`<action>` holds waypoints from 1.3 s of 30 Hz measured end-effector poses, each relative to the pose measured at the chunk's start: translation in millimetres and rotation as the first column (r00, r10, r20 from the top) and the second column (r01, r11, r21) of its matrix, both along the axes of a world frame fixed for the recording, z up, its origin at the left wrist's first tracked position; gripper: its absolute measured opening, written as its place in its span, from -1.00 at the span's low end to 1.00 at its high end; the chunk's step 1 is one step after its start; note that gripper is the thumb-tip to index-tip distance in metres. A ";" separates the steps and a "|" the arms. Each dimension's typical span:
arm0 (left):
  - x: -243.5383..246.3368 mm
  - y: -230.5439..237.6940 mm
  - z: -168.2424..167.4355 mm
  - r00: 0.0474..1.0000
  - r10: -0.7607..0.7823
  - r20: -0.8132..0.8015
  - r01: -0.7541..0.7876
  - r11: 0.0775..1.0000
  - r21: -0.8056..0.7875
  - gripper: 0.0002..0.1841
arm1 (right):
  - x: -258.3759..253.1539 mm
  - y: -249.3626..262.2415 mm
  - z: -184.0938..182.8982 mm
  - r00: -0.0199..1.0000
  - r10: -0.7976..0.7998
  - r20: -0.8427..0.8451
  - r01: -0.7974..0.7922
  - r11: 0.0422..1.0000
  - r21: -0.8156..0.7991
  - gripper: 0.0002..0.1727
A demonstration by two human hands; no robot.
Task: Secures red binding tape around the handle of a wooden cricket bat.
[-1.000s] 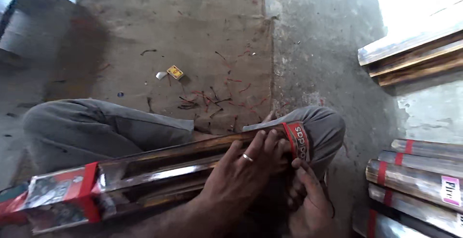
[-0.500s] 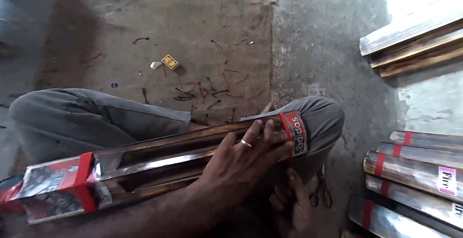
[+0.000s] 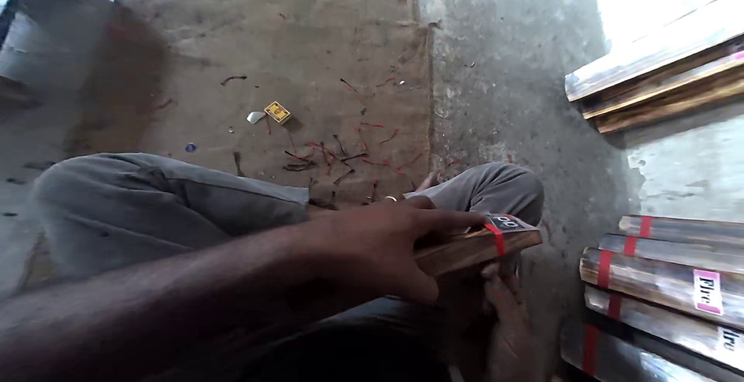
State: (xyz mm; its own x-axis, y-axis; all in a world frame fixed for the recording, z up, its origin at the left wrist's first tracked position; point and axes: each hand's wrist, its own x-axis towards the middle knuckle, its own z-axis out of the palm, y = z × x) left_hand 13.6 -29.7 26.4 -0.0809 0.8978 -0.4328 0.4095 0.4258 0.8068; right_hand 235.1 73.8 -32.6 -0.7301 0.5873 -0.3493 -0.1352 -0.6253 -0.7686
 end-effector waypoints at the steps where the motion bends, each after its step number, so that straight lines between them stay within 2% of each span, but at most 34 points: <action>1: -2.7 0.1 -2.3 0.993 0.001 0.122 -0.001 1.000 0.004 0.03 | -0.6 0.8 2.0 1.000 -0.001 -0.005 0.001 1.000 0.007 -0.87; 4: -7.3 0.6 -16.9 0.950 0.011 0.313 -0.016 1.000 0.012 -0.02 | -3.5 2.0 -1.7 1.000 0.007 0.003 -0.007 1.000 -0.002 -0.86; 6: -10.8 -0.7 -26.7 0.950 0.002 0.312 -0.019 0.998 0.053 -0.10 | -6.8 4.6 -10.0 0.999 0.012 0.032 -0.012 1.000 0.002 -0.86; 7: -11.5 -2.2 -27.3 0.974 0.020 0.224 -0.039 0.996 0.078 -0.16 | -9.1 7.8 -15.3 0.999 0.025 0.032 -0.025 1.000 0.011 -0.86; 9: -5.8 -6.2 -24.5 0.979 0.140 -0.150 -0.115 0.980 0.165 -0.32 | -15.6 15.3 -24.9 0.998 0.065 0.022 -0.066 0.998 0.016 -0.81; 10: 3.0 -8.5 -26.2 0.905 0.221 -0.363 -0.150 0.965 0.216 -0.39 | -19.1 17.6 -28.5 0.996 0.082 0.029 -0.082 0.997 0.008 -0.78; 11: 14.7 -10.7 -31.6 0.792 0.289 -0.539 -0.162 0.949 0.271 -0.44 | -23.0 18.7 -30.7 0.995 0.088 0.047 -0.088 0.996 -0.007 -0.77; 12: 27.3 -12.6 -39.5 0.687 0.325 -0.650 -0.141 0.937 0.319 -0.44 | -26.4 18.8 -32.2 0.994 0.086 0.065 -0.085 0.996 -0.022 -0.75; 13: 40.7 -14.0 -49.1 0.619 0.316 -0.719 -0.110 0.941 0.319 -0.35 | -28.7 18.0 -32.3 0.993 0.081 0.085 -0.079 0.996 -0.030 -0.74; 15: 68.6 -16.5 -71.9 0.565 0.234 -0.791 -0.108 0.972 0.210 -0.12 | -23.7 14.8 -28.7 0.985 0.078 0.155 -0.076 0.997 -0.016 -0.73; 18: 77.9 -13.3 -93.7 0.507 0.197 -0.839 -0.101 0.980 0.169 -0.16 | 0.3 9.1 -30.5 0.971 0.044 0.235 -0.041 0.999 -0.015 -0.74; 20: 78.5 -13.8 -94.4 0.521 0.184 -0.834 -0.103 0.983 0.153 -0.15 | 20.1 3.3 -35.4 0.949 0.009 0.316 -0.007 1.000 -0.008 -0.73; 23: 74.6 -14.4 -91.7 0.556 0.182 -0.811 -0.119 0.983 0.140 -0.14 | 32.8 -1.2 -37.0 0.954 -0.024 0.299 0.032 0.999 -0.023 -0.75; 27: 65.6 -13.2 -84.8 0.606 0.155 -0.780 -0.126 0.987 0.098 0.01 | 35.1 -0.8 -41.0 0.965 -0.016 0.264 0.026 0.999 -0.038 -0.77; 30: 54.3 -13.6 -73.4 0.716 0.121 -0.688 -0.125 0.991 0.045 0.10 | 31.9 3.6 -39.5 0.971 0.046 0.235 -0.047 0.999 0.001 -0.79; 32: 40.2 -12.5 -52.9 0.837 0.064 -0.543 -0.114 0.992 -0.060 0.18 | 25.4 7.2 -32.1 0.983 0.078 0.167 -0.083 0.996 0.023 -0.80; 35: 14.9 -12.6 -18.3 0.987 0.016 -0.159 -0.047 0.981 -0.189 0.16 | 12.9 9.2 -15.3 0.994 0.085 0.064 -0.086 0.996 0.022 -0.83; 37: 4.6 -14.9 -9.0 0.993 0.034 0.116 -0.004 0.970 -0.245 0.12 | 5.8 8.7 -5.5 0.997 0.078 0.024 -0.078 0.997 0.011 -0.86; 39: -0.8 -16.3 -8.4 0.957 0.043 0.287 0.040 0.960 -0.278 0.05 | 2.6 7.3 -2.6 0.997 0.074 -0.001 -0.074 0.997 -0.021 -0.86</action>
State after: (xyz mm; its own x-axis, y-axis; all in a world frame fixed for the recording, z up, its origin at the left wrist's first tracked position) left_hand 12.9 -45.9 18.0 0.0827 0.7378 -0.6700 0.1770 0.6507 0.7384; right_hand 237.6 81.1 -35.2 -0.7713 0.5247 -0.3603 -0.0888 -0.6493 -0.7553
